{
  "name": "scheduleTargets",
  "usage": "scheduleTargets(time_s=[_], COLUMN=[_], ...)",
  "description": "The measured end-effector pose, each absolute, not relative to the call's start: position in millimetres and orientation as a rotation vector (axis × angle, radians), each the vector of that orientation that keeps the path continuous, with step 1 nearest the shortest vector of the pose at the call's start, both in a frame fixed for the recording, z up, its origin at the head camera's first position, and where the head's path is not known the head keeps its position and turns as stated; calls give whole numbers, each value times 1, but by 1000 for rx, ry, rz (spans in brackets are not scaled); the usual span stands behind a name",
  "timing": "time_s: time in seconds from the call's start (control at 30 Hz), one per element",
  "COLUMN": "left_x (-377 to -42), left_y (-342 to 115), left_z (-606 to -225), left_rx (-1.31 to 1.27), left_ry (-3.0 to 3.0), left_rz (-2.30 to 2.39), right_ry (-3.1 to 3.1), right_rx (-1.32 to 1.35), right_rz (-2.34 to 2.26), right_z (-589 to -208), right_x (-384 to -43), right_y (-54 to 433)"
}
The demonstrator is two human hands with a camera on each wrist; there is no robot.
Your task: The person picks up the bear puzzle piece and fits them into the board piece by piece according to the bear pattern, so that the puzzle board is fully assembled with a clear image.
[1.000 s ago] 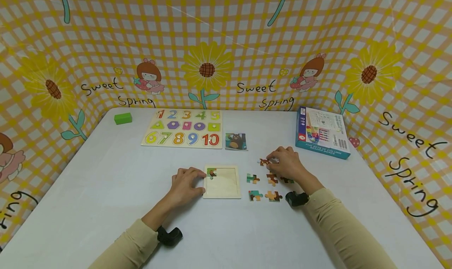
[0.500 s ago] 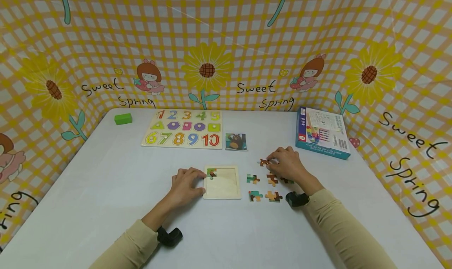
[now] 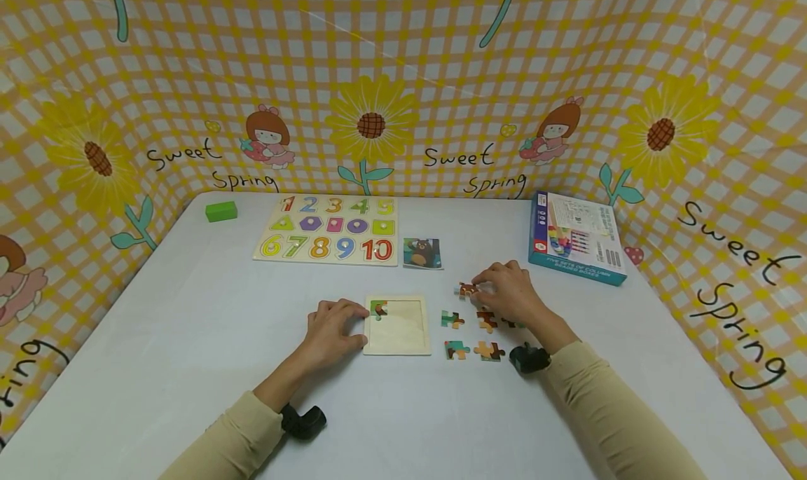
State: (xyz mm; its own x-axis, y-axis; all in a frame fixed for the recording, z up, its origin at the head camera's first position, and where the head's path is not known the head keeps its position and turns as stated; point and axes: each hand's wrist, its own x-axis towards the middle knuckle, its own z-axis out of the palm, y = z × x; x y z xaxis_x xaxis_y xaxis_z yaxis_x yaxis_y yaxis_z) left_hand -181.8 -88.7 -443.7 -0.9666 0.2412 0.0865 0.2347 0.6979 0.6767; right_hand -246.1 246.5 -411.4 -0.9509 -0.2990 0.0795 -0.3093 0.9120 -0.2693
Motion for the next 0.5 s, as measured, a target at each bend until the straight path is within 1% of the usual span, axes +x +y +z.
scheduleTargets(time_s=[0.5], left_x=[-181], left_y=[-89], left_z=[-443], left_rx=[400], left_ry=[2880], left_rz=[1150], right_ry=[-2975], right_rx=[583], right_rz=[482], right_z=[-404], right_x=[-230], right_y=[208])
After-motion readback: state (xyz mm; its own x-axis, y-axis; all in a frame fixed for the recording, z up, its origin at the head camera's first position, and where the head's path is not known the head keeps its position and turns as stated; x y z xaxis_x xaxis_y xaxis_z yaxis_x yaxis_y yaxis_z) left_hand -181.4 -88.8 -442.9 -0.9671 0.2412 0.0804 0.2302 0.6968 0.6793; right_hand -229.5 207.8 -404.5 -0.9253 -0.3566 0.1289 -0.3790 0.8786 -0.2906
